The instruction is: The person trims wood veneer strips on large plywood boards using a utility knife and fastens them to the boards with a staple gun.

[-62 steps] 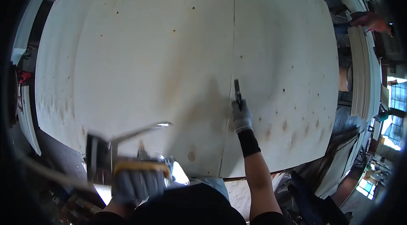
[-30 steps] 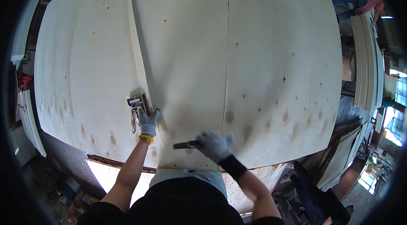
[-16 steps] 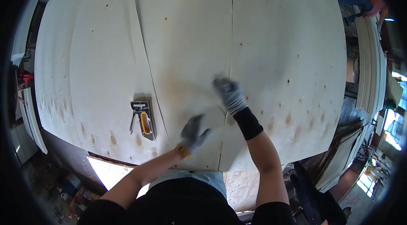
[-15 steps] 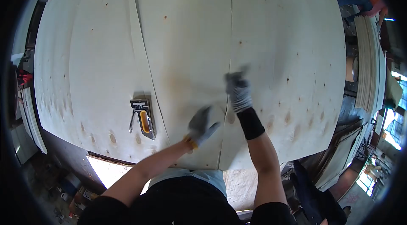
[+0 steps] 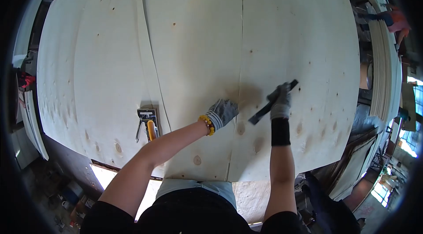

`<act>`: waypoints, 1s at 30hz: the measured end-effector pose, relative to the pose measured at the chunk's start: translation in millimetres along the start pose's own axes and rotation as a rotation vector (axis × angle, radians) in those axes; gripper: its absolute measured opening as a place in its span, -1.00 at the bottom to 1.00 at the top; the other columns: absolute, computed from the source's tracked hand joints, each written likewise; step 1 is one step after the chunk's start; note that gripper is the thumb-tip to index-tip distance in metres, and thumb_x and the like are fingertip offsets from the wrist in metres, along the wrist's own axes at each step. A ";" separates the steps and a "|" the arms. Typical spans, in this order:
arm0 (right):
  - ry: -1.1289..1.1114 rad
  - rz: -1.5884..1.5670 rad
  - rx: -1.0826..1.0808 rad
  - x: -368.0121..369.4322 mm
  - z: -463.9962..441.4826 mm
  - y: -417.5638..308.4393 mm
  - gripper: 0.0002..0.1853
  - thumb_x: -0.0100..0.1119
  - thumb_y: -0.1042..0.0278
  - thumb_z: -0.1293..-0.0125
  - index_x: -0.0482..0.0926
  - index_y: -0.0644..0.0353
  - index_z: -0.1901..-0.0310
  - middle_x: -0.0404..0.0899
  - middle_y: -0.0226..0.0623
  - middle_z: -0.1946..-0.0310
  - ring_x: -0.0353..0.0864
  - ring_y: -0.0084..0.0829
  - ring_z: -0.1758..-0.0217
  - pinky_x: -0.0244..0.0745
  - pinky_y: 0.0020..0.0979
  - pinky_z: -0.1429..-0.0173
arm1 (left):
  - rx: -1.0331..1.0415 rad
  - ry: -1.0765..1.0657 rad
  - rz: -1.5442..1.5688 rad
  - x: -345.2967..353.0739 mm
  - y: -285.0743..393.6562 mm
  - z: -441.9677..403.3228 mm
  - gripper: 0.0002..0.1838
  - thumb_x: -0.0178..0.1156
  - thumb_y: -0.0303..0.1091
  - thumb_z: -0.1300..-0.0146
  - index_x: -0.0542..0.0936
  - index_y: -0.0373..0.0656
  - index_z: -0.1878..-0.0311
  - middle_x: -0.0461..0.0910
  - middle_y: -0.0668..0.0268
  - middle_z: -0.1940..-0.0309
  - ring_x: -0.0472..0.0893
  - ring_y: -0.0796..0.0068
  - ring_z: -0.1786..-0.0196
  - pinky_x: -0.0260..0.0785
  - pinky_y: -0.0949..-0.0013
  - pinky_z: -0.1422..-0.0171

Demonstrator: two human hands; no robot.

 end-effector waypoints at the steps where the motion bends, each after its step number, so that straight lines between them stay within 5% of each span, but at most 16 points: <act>1: -0.010 -0.134 -0.049 -1.3 -24.0 -12.8 -0.58 0.10 -0.14 -0.19 0.32 -0.03 0.61 0.13 -0.62 0.82 0.05 -0.62 0.79 0.12 -0.51 0.61 | 0.015 -0.137 -0.015 6.9 -5.0 2.2 -0.90 0.01 -0.37 -0.09 0.51 0.00 0.33 0.49 0.36 0.31 0.52 0.31 0.20 0.40 0.24 0.19; 4: 0.273 -0.552 -0.280 -22.6 -62.0 -31.9 -0.56 0.07 -0.18 -0.19 0.29 -0.05 0.63 0.15 -0.62 0.81 0.08 -0.63 0.79 0.13 -0.52 0.60 | 0.056 -0.247 0.014 18.9 -5.5 35.1 -0.91 0.02 -0.38 -0.06 0.49 0.00 0.35 0.48 0.36 0.36 0.54 0.37 0.31 0.41 0.28 0.26; 8: 0.169 -0.129 -0.077 71.3 -59.9 33.7 -0.51 -0.10 -0.20 -0.26 0.15 -0.10 0.69 0.09 -0.57 0.87 -0.01 -0.53 0.86 0.11 -0.45 0.68 | -0.080 -0.099 0.121 8.9 -16.4 66.3 -0.96 0.04 -0.40 -0.04 0.48 -0.02 0.44 0.48 0.33 0.48 0.55 0.31 0.42 0.41 0.28 0.35; 10: 0.141 -0.116 -0.104 87.9 -61.7 30.0 -0.54 -0.06 -0.16 -0.26 0.21 -0.08 0.66 0.17 -0.56 0.82 0.12 -0.55 0.77 0.20 -0.40 0.58 | -0.212 -0.095 0.129 -14.0 -37.8 96.3 -0.96 0.04 -0.40 -0.04 0.47 -0.01 0.43 0.48 0.34 0.48 0.55 0.34 0.41 0.41 0.30 0.36; 12: 0.236 -0.244 -0.163 81.5 -61.0 5.8 -0.56 -0.03 -0.14 -0.25 0.24 -0.06 0.65 0.21 -0.55 0.80 0.18 -0.57 0.73 0.24 -0.40 0.55 | -0.453 -0.301 0.129 -20.6 -66.3 154.9 -0.95 0.05 -0.43 -0.02 0.48 -0.01 0.47 0.47 0.35 0.48 0.55 0.38 0.38 0.40 0.33 0.35; 14: 0.443 -0.509 -0.249 48.9 -66.5 -31.4 -0.57 -0.01 -0.12 -0.26 0.24 -0.07 0.64 0.20 -0.55 0.80 0.18 -0.58 0.74 0.22 -0.43 0.58 | -0.414 -0.063 0.278 -81.6 -63.9 208.6 -0.94 0.10 -0.44 0.02 0.50 -0.01 0.51 0.46 0.34 0.49 0.53 0.34 0.42 0.40 0.30 0.35; 16: 0.184 -0.371 -0.352 57.8 -54.6 -24.2 -0.59 -0.01 -0.08 -0.27 0.26 -0.06 0.63 0.16 -0.57 0.81 0.17 -0.60 0.76 0.20 -0.46 0.61 | -0.701 -0.021 0.408 -83.3 -86.9 299.4 -0.96 0.15 -0.36 -0.07 0.57 -0.03 0.45 0.55 0.35 0.46 0.55 0.28 0.39 0.40 0.24 0.33; 17: 0.185 -0.074 -0.287 61.6 -34.8 4.2 -0.60 -0.02 -0.03 -0.30 0.26 -0.06 0.63 0.17 -0.58 0.80 0.18 -0.62 0.76 0.19 -0.48 0.63 | -0.917 -0.888 0.140 -18.4 -95.2 383.8 -0.76 0.25 -0.16 0.00 0.60 -0.10 0.34 0.59 0.26 0.34 0.60 0.22 0.24 0.43 0.20 0.18; 19: -0.084 0.266 0.133 92.0 39.6 69.3 -0.67 0.05 0.03 -0.27 0.30 -0.07 0.59 0.23 -0.56 0.80 0.17 -0.61 0.80 0.08 -0.52 0.71 | -0.589 -1.515 0.137 2.7 -61.7 487.6 -0.37 0.16 0.19 0.05 0.55 -0.09 0.02 0.49 0.03 -0.02 0.47 0.16 -0.11 0.24 0.05 -0.20; 20: -0.140 0.378 0.263 91.6 77.8 83.7 -0.69 0.06 0.02 -0.25 0.33 -0.07 0.57 0.20 -0.57 0.82 0.15 -0.60 0.82 0.04 -0.51 0.73 | -0.486 -1.694 0.152 -2.5 -51.7 498.9 -0.29 0.20 0.23 0.12 0.50 -0.07 -0.05 0.47 0.09 -0.06 0.45 0.13 -0.12 0.23 0.05 -0.20; 23: -0.015 0.098 0.123 26.0 78.5 54.9 -0.59 0.00 -0.07 -0.26 0.22 -0.10 0.65 0.15 -0.57 0.85 0.08 -0.57 0.85 0.09 -0.47 0.71 | -1.151 -0.865 0.250 -72.7 -107.7 394.8 -0.26 0.27 0.15 0.14 0.43 -0.12 -0.09 0.50 0.13 0.02 0.47 0.11 -0.06 0.26 0.03 -0.14; 25: 0.153 -0.191 -0.134 -26.6 68.3 6.8 -0.51 -0.04 -0.15 -0.26 0.15 -0.10 0.70 0.13 -0.57 0.86 0.04 -0.56 0.84 0.16 -0.44 0.64 | -0.972 -0.050 -0.015 -105.3 -138.3 341.4 -0.22 0.26 0.09 0.07 0.28 0.00 -0.22 0.33 0.10 -0.10 0.30 0.03 -0.17 0.18 0.04 -0.18; 26: 0.299 -0.333 -0.252 -51.7 72.4 -7.8 -0.50 -0.07 -0.16 -0.27 0.14 -0.09 0.71 0.13 -0.57 0.87 0.06 -0.55 0.83 0.20 -0.44 0.60 | -0.949 0.124 -0.179 -123.1 -140.8 316.8 -0.11 0.26 0.12 0.10 0.19 -0.10 -0.27 0.27 0.08 -0.13 0.26 0.05 -0.16 0.11 0.01 -0.22; 29: 0.310 -0.566 -0.229 -83.9 74.8 27.4 -0.49 -0.05 -0.17 -0.26 0.15 -0.07 0.71 0.14 -0.55 0.86 0.12 -0.55 0.79 0.25 -0.44 0.52 | -1.096 0.037 -0.248 -75.4 -171.2 297.2 0.03 0.27 0.16 0.16 0.08 -0.28 -0.28 0.25 0.04 -0.11 0.30 0.09 -0.12 0.12 -0.05 -0.20; 30: 0.216 -0.419 -0.123 -73.9 78.0 54.2 -0.52 -0.03 -0.14 -0.26 0.18 -0.07 0.69 0.16 -0.54 0.84 0.14 -0.55 0.78 0.24 -0.44 0.54 | -1.134 -0.004 -0.206 -70.5 -170.9 296.2 0.06 0.26 0.17 0.18 0.05 -0.32 -0.28 0.24 0.01 -0.11 0.30 0.10 -0.13 0.13 -0.05 -0.19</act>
Point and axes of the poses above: each hand's wrist, its own z-axis away from the middle knuckle, its own x-axis out of the palm, y = z × x, the point moved 10 cm from there along -z, towards the middle knuckle
